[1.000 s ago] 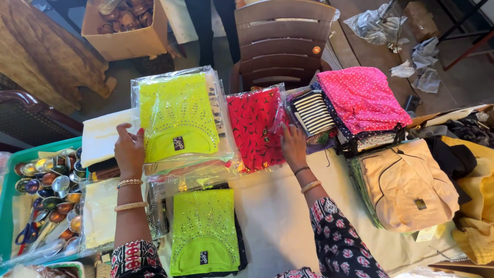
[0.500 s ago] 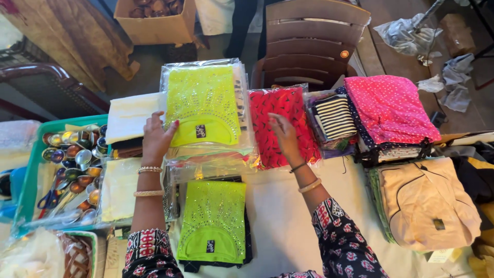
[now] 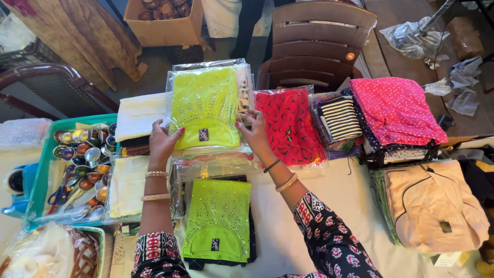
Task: The person places various folded garments, including a red patterned shirt and a lime green embellished top, into clear plastic bags. They smooth the items inside the bags and arrange the packaged clothes on a table alongside other stacks of clothing.
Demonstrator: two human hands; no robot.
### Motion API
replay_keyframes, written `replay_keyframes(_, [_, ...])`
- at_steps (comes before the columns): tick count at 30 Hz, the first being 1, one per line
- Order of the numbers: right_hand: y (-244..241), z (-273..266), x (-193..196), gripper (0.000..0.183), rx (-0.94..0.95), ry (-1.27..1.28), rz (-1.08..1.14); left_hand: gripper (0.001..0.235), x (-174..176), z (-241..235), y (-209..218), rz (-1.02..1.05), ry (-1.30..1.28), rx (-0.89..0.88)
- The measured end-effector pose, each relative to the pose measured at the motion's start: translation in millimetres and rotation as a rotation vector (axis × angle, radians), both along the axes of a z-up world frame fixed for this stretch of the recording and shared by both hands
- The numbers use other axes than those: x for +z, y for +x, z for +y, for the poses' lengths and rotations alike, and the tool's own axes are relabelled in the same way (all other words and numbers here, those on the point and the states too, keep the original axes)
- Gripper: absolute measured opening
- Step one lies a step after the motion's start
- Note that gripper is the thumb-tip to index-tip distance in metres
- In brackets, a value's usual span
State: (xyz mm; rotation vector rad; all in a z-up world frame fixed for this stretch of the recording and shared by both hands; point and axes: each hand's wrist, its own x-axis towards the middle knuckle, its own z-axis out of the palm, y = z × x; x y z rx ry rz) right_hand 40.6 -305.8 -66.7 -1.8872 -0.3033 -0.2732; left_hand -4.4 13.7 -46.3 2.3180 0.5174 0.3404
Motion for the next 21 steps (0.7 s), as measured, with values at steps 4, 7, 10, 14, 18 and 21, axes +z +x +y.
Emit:
replay_keyframes(4, [-22,10,39,0.038,-0.077,-0.237,-0.156,0.076,-11,11,0,0.037,0.025,-0.02])
replay_keyframes(7, [-41,15,70,0.038,0.01,-0.224,-0.214,0.068,-17,16,-6,-0.094,0.011,-0.031])
replay_keyframes(10, [-47,15,78,0.047,0.277,-0.058,0.101,0.068,-13,16,-12,-0.03,-0.224,0.003])
replay_keyframes(14, [-23,11,37,0.037,0.084,-0.076,-0.036,0.06,-7,8,-13,-0.148,-0.437,-0.082])
replay_keyframes(18, [2,1,-11,0.036,-0.151,-0.101,-0.221,0.054,-1,-2,-15,-0.21,-0.021,-0.125])
replay_keyframes(21, [5,-10,-18,0.034,0.069,0.292,0.042,0.055,12,-11,-17,-0.094,-0.203,-0.084])
